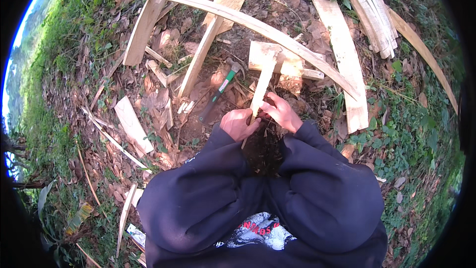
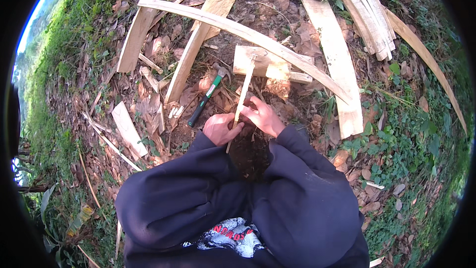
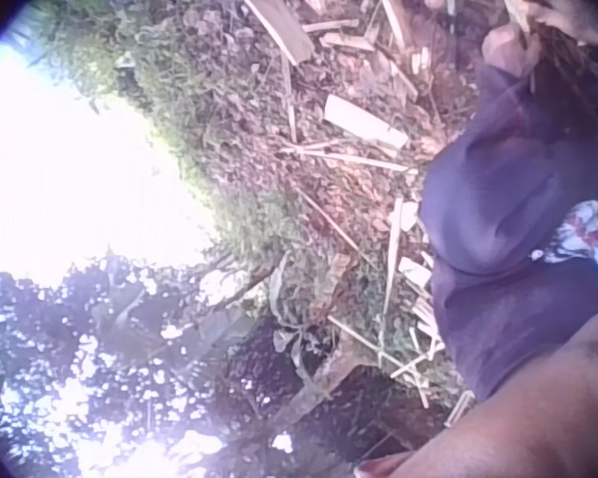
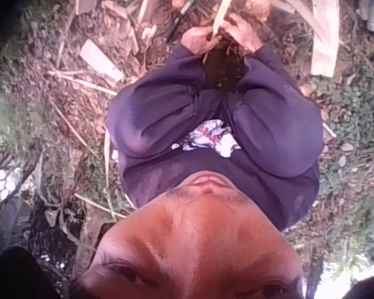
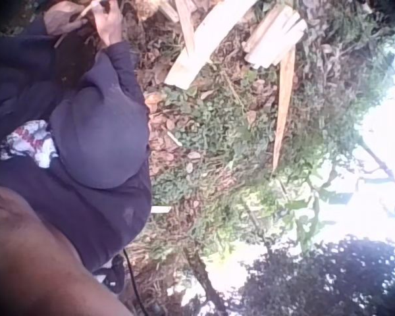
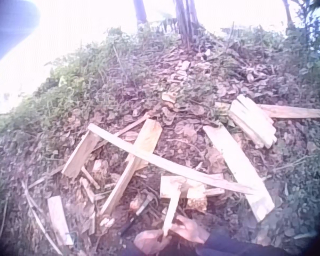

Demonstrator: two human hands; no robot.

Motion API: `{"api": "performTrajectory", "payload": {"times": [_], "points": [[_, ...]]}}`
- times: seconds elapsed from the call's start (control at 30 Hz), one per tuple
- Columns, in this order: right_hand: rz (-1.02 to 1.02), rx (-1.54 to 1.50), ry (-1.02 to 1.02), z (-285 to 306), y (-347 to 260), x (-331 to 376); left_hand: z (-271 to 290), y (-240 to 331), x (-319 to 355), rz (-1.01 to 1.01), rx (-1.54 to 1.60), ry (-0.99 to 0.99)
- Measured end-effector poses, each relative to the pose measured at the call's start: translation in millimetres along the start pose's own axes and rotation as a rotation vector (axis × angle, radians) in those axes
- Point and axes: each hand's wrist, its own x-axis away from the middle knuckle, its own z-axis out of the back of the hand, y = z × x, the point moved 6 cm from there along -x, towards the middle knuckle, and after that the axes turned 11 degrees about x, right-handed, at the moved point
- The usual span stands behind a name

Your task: The person is assembling a wooden structure using a hammer and nails. They are hammering nails into wooden planks to secure them together.

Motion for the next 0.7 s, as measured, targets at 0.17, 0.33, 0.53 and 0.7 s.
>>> {"api": "performTrajectory", "payload": {"times": [0.17,0.33,0.53,0.7], "points": [[0.01,0.035,0.001,0,-4,1,-1,-2,0,-0.01,0.007,0.005],[0.004,0.059,-0.001,0,-4,0,-1,-3,0,0.011,0.027,-0.005],[0.023,0.014,-0.01,-3,-1,-2,2,-2,1,0.023,0.029,-0.011],[-0.013,0.008,0.036,3,-7,6,4,16,-3,-0.039,-0.102,0.034]]}}
